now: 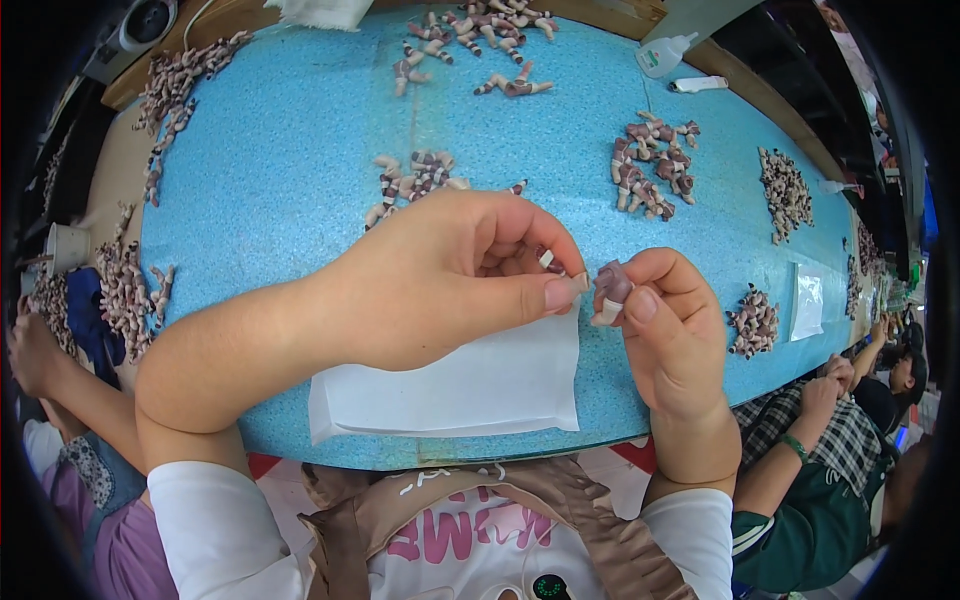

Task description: The person assembles figurine parts by attaching limbs to body pieces by hand and placing the assembled figurines onto the table.

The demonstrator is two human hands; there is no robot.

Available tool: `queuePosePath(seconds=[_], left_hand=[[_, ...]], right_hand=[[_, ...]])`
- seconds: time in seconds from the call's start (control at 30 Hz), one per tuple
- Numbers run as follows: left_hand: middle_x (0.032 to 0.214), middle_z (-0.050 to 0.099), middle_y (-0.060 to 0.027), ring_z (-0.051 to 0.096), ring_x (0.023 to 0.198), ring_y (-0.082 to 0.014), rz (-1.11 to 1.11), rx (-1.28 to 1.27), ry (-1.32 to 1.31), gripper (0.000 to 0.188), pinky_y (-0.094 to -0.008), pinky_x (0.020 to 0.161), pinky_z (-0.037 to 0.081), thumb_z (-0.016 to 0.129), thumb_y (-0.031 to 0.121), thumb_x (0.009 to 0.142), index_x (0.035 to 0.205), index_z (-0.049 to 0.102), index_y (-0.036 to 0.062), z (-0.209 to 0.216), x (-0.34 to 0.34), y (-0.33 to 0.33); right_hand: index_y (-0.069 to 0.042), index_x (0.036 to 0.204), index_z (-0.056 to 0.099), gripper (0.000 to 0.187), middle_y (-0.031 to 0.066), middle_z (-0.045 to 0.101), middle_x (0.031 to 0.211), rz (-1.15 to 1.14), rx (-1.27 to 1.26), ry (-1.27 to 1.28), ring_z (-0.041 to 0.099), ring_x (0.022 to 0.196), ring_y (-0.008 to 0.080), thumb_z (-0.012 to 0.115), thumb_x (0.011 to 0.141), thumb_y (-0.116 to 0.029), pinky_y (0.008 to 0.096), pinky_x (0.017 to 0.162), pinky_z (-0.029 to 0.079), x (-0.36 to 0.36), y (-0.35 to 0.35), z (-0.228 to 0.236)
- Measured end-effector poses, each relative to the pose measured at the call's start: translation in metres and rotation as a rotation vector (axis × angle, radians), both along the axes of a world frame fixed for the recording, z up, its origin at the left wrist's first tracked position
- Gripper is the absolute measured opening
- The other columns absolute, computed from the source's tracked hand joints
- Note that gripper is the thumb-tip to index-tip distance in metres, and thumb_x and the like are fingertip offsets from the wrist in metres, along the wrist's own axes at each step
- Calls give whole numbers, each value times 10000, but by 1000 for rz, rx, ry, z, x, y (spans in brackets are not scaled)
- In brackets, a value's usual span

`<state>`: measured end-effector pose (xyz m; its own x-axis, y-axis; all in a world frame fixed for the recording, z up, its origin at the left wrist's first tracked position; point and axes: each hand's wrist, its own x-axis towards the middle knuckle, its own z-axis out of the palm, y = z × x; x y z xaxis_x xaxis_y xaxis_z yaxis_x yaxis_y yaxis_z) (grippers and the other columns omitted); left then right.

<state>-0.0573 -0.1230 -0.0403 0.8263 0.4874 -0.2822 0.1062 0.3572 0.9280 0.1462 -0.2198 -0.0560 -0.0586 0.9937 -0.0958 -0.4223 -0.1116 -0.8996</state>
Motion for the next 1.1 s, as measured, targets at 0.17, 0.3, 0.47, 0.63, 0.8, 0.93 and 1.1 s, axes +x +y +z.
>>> queuePosePath(seconds=[0.17, 0.3, 0.47, 0.63, 0.8, 0.93, 1.1], left_hand=[[887, 616, -13, 557, 814, -53, 29, -30, -13, 175, -193, 703, 456, 633, 61, 866, 1024, 578, 9, 1, 0, -2], [875, 608, -21, 559, 796, -74, 43, 268, 30, 167, -211, 688, 459, 644, 67, 852, 996, 589, 3, -1, -3, -3], [858, 608, -37, 563, 779, -96, -6, 599, 131, 135, -234, 672, 461, 656, 70, 826, 930, 613, -5, 4, -4, -2], [797, 611, -41, 554, 705, -113, 52, 773, 103, 125, -245, 642, 458, 674, 76, 803, 898, 627, 9, 5, -4, -3], [787, 616, -47, 555, 689, -123, 83, 687, 37, 120, -257, 628, 461, 678, 67, 793, 888, 626, 15, 4, -2, -3], [779, 613, -53, 556, 684, -145, 43, 866, 22, 123, -261, 622, 456, 684, 52, 778, 877, 621, 13, 4, -2, -2], [775, 615, -74, 570, 683, -204, -12, 989, 19, 121, -285, 611, 455, 676, 22, 757, 862, 617, 18, 2, -3, 1]], right_hand=[[5, 1032, 557, 205, 71, 642, 970, -13, -57, -65, 596, 885, 116, 636, 862, -77, 267, 787, 478, -5, -1, 2], [3, 996, 584, 178, 62, 646, 928, -41, 3, -283, 591, 845, 111, 652, 844, -61, 258, 742, 472, -6, -2, 2], [6, 918, 626, 135, 62, 637, 859, -79, 382, -812, 576, 785, 115, 680, 803, -39, 251, 697, 448, -8, 0, -6], [11, 928, 615, 143, 86, 621, 827, -50, 230, -645, 581, 752, 165, 655, 831, -85, 296, 674, 454, -15, 2, -11], [20, 933, 605, 161, 123, 586, 792, 164, 317, -783, 562, 712, 260, 582, 886, -131, 326, 645, 432, -9, 3, -1], [23, 936, 603, 157, 126, 574, 768, 132, 389, -845, 542, 677, 274, 589, 872, -119, 347, 620, 418, -9, 4, 2], [22, 891, 589, 129, 119, 555, 737, 135, 552, -1060, 516, 627, 290, 612, 821, -83, 381, 586, 396, -7, 7, 5]])
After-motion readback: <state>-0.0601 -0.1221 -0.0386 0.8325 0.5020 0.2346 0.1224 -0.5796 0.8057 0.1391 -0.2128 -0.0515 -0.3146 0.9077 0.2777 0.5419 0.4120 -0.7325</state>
